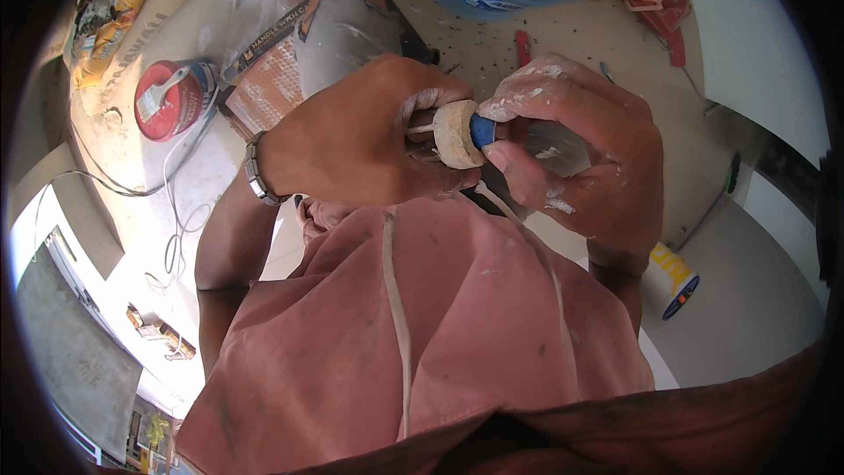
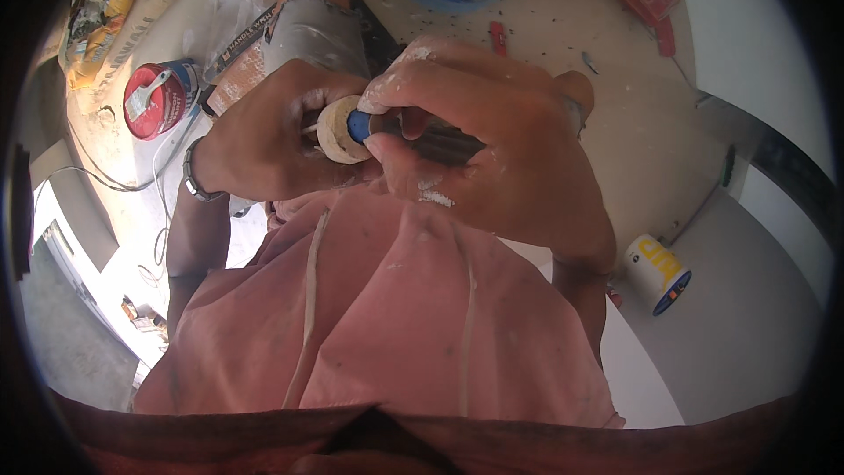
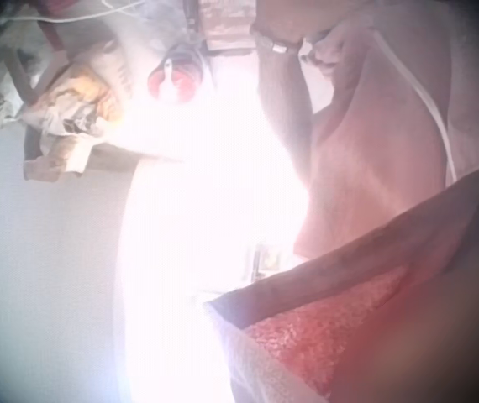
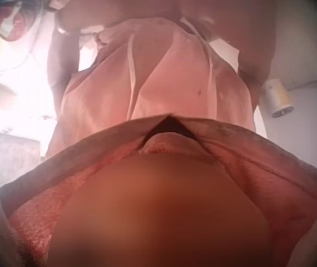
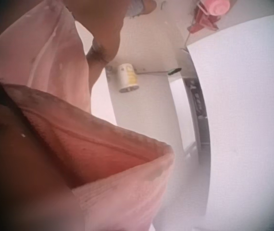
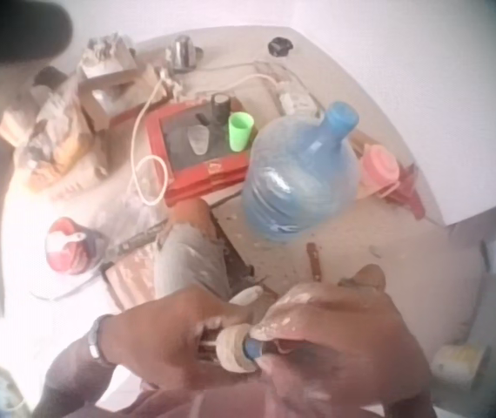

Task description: The person uses pliers to cut a blue plastic cap and then inserts it into a white light fixture. They adjust the fixture and cap to ensure a proper fit.

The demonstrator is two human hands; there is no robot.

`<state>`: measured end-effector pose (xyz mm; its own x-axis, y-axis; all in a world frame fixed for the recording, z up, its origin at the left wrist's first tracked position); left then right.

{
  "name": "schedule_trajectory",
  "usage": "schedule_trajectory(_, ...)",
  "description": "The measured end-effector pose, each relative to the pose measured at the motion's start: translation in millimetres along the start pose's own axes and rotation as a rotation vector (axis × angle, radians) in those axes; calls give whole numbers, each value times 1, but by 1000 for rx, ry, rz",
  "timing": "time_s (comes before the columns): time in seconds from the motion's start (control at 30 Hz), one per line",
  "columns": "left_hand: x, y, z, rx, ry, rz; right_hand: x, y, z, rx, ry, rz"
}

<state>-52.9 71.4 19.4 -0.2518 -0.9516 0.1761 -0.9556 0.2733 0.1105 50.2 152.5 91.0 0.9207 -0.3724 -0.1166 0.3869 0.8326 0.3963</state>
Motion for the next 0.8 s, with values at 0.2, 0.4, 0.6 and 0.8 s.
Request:
schedule_trajectory(0.2,2,-8,1,224,72,138,-3,1,1,-47,131,67)
schedule_trajectory(0.4,0,-10,-12,351,-2,234,-4,4,10,-49,249,18)
schedule_trajectory(0.6,3,-17,-11,312,87,347,-3,0,15,-20,236,141)
schedule_trajectory(0.8,1,-13,-13,397,96,216,-7,5,15,32,207,153)
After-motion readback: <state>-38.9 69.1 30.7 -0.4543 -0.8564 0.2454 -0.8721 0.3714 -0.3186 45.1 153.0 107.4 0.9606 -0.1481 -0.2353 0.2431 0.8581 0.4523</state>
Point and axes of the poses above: each hand's wrist, its own x-axis away from the middle knuckle, its own y-axis out of the back of the hand, z = x × y, the point moved 7 cm from there along -x, towards the middle knuckle, and after that the axes turned 7 degrees about -x, right-handed, at the moved point
